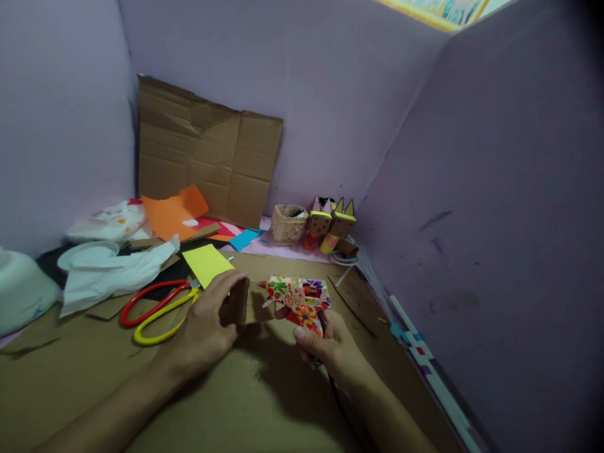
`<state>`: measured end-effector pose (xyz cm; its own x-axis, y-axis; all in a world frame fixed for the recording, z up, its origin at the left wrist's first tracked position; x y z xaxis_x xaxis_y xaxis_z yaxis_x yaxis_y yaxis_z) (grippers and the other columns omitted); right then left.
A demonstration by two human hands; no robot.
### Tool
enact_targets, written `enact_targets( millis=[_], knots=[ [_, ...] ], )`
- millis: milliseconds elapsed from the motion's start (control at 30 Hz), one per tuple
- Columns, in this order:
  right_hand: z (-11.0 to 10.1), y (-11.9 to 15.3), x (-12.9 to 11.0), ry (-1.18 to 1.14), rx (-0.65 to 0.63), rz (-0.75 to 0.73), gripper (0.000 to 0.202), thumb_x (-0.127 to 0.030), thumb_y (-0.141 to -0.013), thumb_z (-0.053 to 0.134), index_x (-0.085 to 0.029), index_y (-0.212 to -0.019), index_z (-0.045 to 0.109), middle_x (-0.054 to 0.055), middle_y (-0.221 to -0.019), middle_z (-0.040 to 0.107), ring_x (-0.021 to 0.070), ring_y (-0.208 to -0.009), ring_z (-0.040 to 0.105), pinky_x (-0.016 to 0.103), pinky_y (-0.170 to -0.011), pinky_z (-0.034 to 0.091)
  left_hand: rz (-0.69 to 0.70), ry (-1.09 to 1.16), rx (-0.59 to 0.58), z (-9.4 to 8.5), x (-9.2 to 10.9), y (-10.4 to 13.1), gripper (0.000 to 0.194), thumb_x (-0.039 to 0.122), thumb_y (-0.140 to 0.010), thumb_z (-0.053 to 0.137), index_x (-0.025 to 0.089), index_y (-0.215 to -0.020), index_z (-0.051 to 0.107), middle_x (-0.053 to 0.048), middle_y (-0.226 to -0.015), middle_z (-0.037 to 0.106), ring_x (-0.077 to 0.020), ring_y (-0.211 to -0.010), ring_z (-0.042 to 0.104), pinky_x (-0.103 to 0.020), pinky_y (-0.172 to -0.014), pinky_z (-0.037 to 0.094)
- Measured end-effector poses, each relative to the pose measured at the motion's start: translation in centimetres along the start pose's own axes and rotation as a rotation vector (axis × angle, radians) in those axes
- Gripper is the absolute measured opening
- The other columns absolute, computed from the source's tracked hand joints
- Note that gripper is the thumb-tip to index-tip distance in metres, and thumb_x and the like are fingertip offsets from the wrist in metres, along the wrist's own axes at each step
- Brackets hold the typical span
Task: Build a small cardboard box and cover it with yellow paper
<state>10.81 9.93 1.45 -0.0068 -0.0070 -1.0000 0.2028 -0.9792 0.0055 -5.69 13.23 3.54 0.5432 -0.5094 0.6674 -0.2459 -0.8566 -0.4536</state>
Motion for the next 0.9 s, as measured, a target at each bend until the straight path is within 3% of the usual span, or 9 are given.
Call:
enact_targets(
  millis=[100,200,367,633,900],
  knots=[
    [-0.31,-0.02,-0.37,0.042,0.030,-0.077,0.038,-0.046,-0.071,0.067,-0.015,-0.092,0.063,-0.006,-0.051,0.046,0.0070,-0.041,0.037,0.020,-0.040,0.034,0.034,-0.014,-0.005,0.04,0.47,0.07,0.058,0.009,-0.068,0.057,0.021,-0.123,0.043,-0.009,-0.127,0.050,-0.0242,-0.119,0.048,-0.043,-0.103,0.039],
    [-0.84,0.01,-0.69,0.085,0.070,-0.166,0.027,-0.038,-0.074,0.066,-0.017,-0.091,0.064,0.002,-0.073,0.062,0.0133,-0.061,0.054,0.025,-0.061,0.045,0.056,-0.004,-0.001,0.04,0.82,0.11,0.060,0.005,-0.067,0.057,0.022,-0.122,0.043,-0.008,-0.126,0.051,-0.0233,-0.117,0.049,-0.041,-0.102,0.041],
    [-0.53,0.07,-0.51,0.093,0.033,-0.194,0.023,-0.032,-0.076,0.064,-0.018,-0.094,0.064,0.007,-0.096,0.066,0.0211,-0.086,0.059,0.032,-0.080,0.045,0.056,0.002,-0.003,0.10,0.95,0.27,0.065,0.001,-0.064,0.055,0.024,-0.123,0.043,-0.006,-0.127,0.050,-0.0242,-0.117,0.049,-0.041,-0.100,0.044],
    [-0.48,0.23,-0.55,0.125,0.059,-0.151,0.016,-0.028,-0.073,0.063,-0.016,-0.083,0.062,0.004,-0.078,0.063,0.0158,-0.069,0.054,0.026,-0.063,0.042,0.055,0.015,-0.007,0.18,1.03,0.46,0.070,-0.002,-0.061,0.051,0.025,-0.125,0.042,-0.006,-0.129,0.049,-0.0248,-0.120,0.047,-0.045,-0.103,0.041],
    [-0.76,0.28,-0.71,0.183,0.104,-0.116,0.014,-0.029,-0.071,0.062,-0.016,-0.071,0.059,0.000,-0.064,0.053,0.0121,-0.058,0.044,0.024,-0.054,0.037,0.069,-0.010,0.009,0.08,1.05,0.50,0.065,0.004,-0.064,0.057,0.024,-0.125,0.044,-0.008,-0.129,0.050,-0.0276,-0.119,0.049,-0.046,-0.099,0.044]
  ],
)
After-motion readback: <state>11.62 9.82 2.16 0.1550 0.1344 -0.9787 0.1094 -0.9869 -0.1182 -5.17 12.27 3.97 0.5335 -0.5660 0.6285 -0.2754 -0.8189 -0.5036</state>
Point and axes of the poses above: each hand's wrist, its own y-axis away from the middle knuckle, its own z-axis out of the palm, x = y × z, the point moved 10 cm from there along -y, towards the middle knuckle
